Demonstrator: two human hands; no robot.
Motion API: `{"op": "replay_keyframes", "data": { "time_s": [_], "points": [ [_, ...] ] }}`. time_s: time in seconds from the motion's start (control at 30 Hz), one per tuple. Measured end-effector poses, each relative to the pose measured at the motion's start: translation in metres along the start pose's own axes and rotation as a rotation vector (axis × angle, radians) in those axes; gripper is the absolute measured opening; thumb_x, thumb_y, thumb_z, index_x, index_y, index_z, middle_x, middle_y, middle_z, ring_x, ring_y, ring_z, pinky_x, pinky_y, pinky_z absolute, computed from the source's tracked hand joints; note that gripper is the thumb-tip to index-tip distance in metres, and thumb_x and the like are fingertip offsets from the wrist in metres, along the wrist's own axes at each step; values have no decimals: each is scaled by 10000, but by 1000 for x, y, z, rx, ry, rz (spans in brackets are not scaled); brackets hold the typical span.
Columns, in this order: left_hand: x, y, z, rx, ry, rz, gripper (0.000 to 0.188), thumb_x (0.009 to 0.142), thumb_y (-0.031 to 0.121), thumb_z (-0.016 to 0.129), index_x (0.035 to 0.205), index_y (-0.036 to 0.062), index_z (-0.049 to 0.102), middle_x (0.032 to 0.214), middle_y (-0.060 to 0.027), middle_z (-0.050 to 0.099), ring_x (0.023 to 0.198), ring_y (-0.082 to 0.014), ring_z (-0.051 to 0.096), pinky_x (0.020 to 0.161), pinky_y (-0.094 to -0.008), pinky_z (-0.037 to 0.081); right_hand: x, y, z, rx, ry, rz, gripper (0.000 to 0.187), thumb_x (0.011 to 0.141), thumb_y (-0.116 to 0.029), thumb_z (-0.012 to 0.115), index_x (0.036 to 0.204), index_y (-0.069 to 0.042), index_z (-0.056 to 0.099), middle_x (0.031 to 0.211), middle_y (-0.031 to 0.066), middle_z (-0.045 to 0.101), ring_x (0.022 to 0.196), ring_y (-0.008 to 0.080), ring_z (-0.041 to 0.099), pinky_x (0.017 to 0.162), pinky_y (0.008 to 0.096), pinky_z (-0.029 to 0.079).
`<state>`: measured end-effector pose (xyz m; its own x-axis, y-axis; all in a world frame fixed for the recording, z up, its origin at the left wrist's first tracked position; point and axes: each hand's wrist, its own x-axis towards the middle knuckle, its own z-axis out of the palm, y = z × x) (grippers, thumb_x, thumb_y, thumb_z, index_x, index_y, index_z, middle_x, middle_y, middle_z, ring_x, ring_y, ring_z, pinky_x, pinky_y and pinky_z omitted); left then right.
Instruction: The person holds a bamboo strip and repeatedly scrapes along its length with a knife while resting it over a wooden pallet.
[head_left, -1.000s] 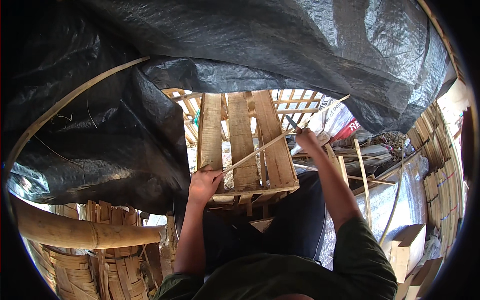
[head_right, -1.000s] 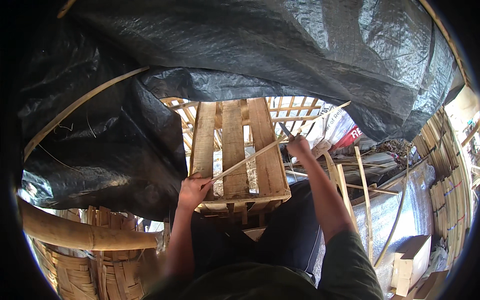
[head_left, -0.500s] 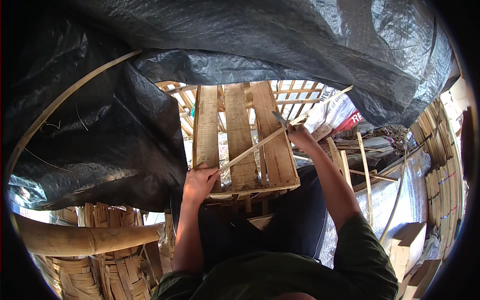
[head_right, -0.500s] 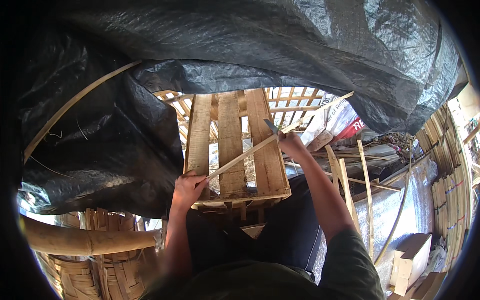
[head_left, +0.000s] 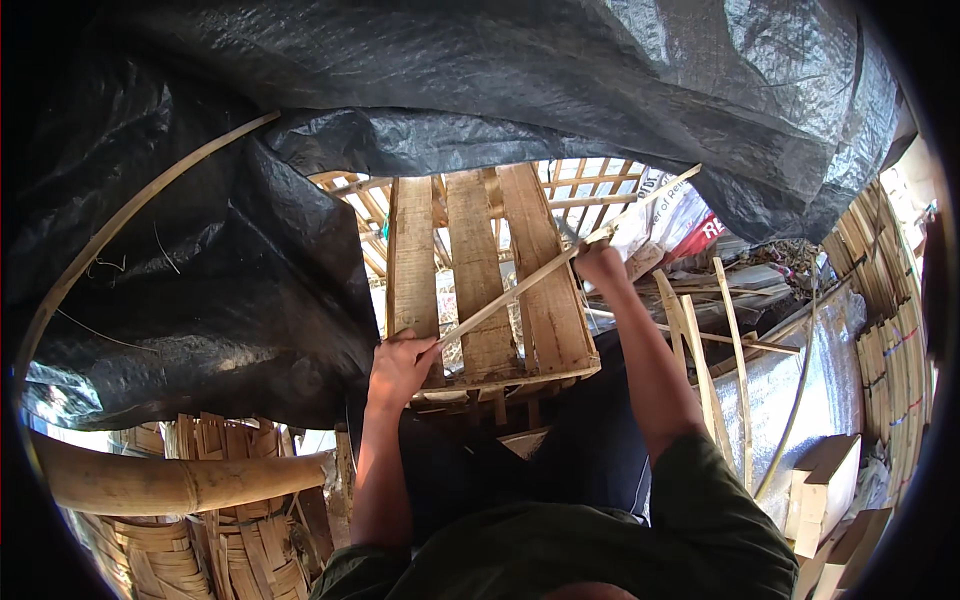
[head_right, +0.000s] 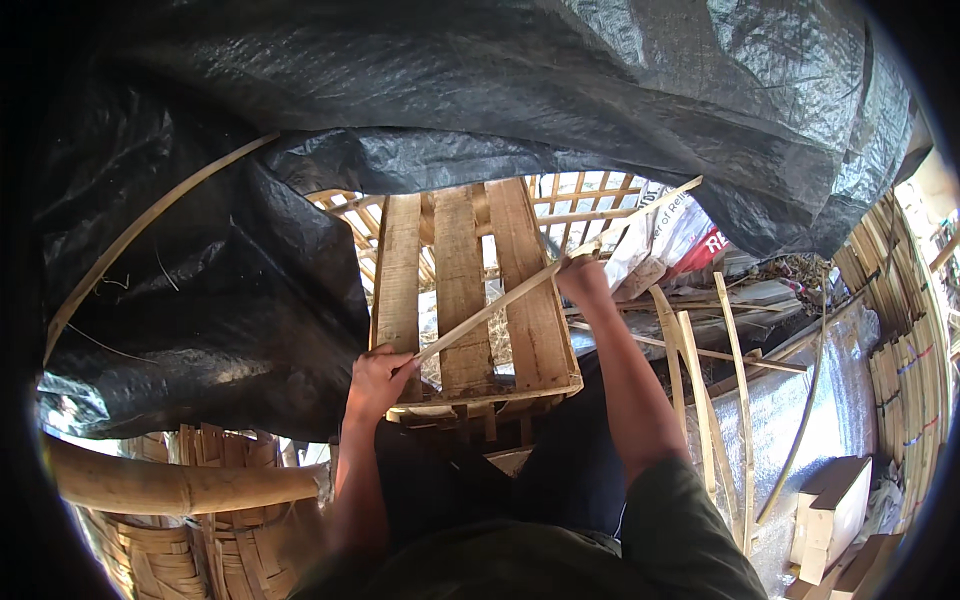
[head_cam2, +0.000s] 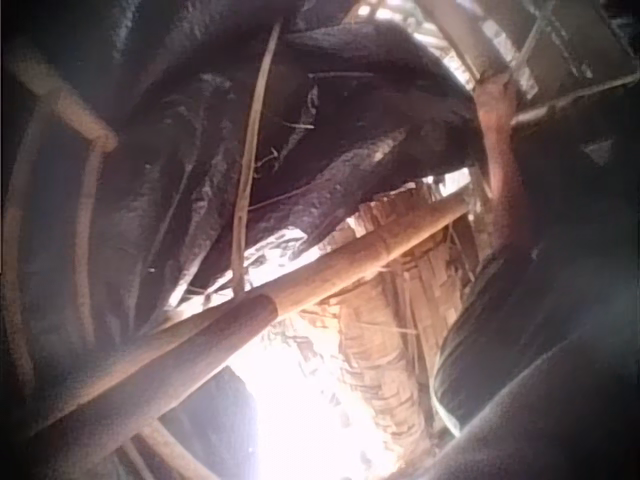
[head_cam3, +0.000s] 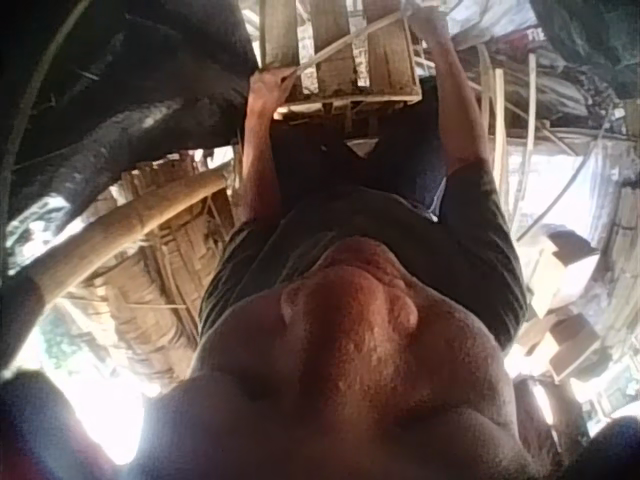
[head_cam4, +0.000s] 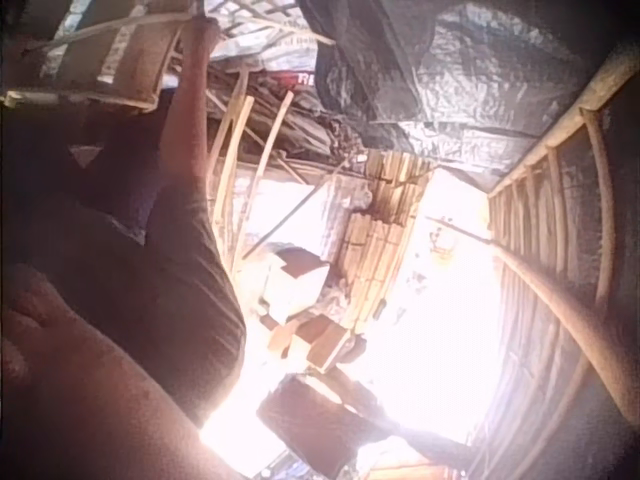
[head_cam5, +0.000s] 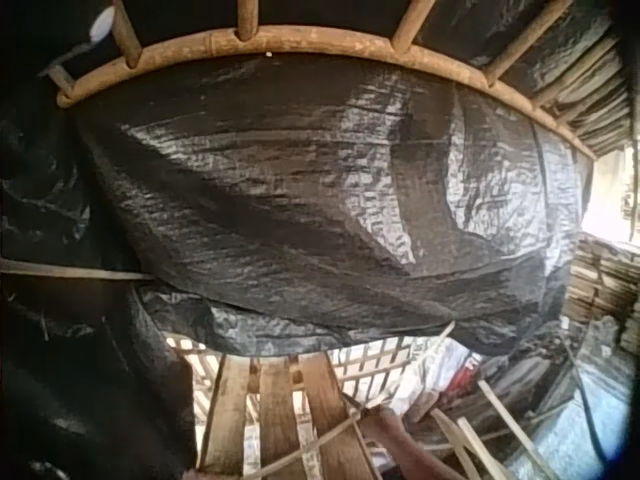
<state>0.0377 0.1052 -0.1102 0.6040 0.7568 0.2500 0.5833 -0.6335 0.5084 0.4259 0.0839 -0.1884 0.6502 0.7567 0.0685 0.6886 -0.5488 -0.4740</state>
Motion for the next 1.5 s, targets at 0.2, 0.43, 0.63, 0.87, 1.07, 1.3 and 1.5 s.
{"op": "replay_keyframes", "data": {
  "time_s": [0.2,0.43,0.63,0.87,1.07,1.3,1.5],
  "points": [
    [-1,-1,2,-12,25,34,129,849,185,762,930,85,774,714,-134,605,662,-353,627,620,-443,495,-9,3,2,-52,-4,-97,495,999,-411,482,961,31,701,947,303,694,908,494,674,831,553,542],
    [-2,-6,4,4,60,55,138,855,217,765,916,94,777,726,-133,620,695,-358,637,664,-452,508,-20,8,-8,106,-87,-24,506,986,-410,506,940,56,699,898,351,671,934,514,657,872,558,525],
    [-1,-10,8,0,32,11,190,867,302,754,893,116,780,776,-130,648,747,-346,655,702,-453,521,-21,9,-7,108,-25,-92,494,979,-426,506,938,17,718,902,304,694,934,485,672,849,545,541],
    [-1,-13,8,3,27,21,192,863,305,764,894,116,781,800,-126,667,760,-342,663,716,-457,528,-22,2,-17,44,-98,13,535,988,-456,481,983,20,724,948,295,703,962,464,680,870,528,542],
    [-5,-13,10,-10,49,25,188,861,301,764,894,117,783,808,-127,671,772,-352,662,731,-459,532,-24,-11,-24,67,-91,-13,573,985,-473,488,968,52,716,970,325,688,981,469,675,862,506,548],
    [-7,-11,6,4,35,40,208,885,309,734,897,106,775,805,-140,675,773,-353,658,725,-457,525,-25,-24,-33,-61,-179,11,622,988,-538,491,1030,45,703,1023,344,676,1016,477,667,869,520,542],
    [-6,-12,6,-38,25,51,184,889,273,727,902,95,772,782,-161,678,770,-368,648,732,-463,515,-22,-5,-16,-17,-122,26,549,1007,-414,439,1008,65,707,1054,326,676,1054,446,658,921,507,526]
  ]
}}
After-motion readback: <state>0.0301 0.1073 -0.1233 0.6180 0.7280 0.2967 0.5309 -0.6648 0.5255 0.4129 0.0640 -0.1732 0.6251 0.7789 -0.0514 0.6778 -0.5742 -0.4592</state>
